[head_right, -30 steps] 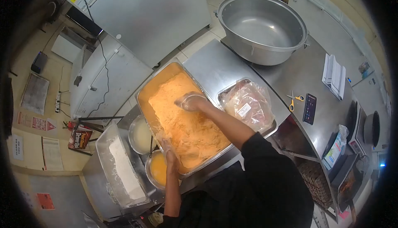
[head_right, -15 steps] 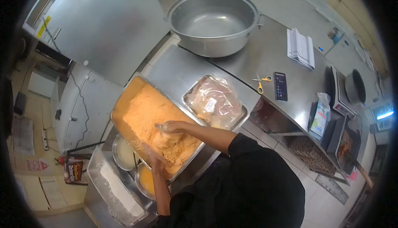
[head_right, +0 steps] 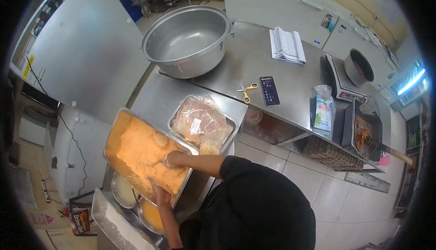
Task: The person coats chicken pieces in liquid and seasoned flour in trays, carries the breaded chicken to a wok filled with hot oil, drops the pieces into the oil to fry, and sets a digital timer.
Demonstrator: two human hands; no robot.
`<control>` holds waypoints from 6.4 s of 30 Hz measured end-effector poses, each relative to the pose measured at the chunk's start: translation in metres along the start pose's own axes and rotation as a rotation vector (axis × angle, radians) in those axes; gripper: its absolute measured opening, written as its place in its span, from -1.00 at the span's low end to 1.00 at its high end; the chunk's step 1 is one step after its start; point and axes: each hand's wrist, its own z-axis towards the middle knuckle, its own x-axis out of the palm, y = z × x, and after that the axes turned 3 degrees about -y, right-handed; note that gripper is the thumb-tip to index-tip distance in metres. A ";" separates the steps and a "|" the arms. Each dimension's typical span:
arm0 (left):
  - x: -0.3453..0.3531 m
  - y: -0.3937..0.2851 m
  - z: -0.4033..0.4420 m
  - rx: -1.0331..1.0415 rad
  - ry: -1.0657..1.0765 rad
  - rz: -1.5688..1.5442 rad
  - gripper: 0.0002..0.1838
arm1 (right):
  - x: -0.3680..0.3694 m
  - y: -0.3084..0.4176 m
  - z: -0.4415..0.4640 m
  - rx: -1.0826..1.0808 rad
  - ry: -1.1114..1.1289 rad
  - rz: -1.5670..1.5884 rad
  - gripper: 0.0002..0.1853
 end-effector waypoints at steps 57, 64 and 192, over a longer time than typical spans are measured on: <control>0.099 0.011 -0.032 0.685 -0.389 -0.249 -0.71 | -0.005 0.078 -0.011 -0.644 0.125 0.372 -0.42; 0.079 0.010 -0.025 0.883 -0.251 0.188 -0.79 | 0.000 0.082 0.026 -0.428 -0.391 0.200 -0.40; 0.020 -0.006 -0.013 0.059 -0.201 0.921 -0.13 | 0.017 -0.014 0.003 -0.410 0.190 -0.889 -0.71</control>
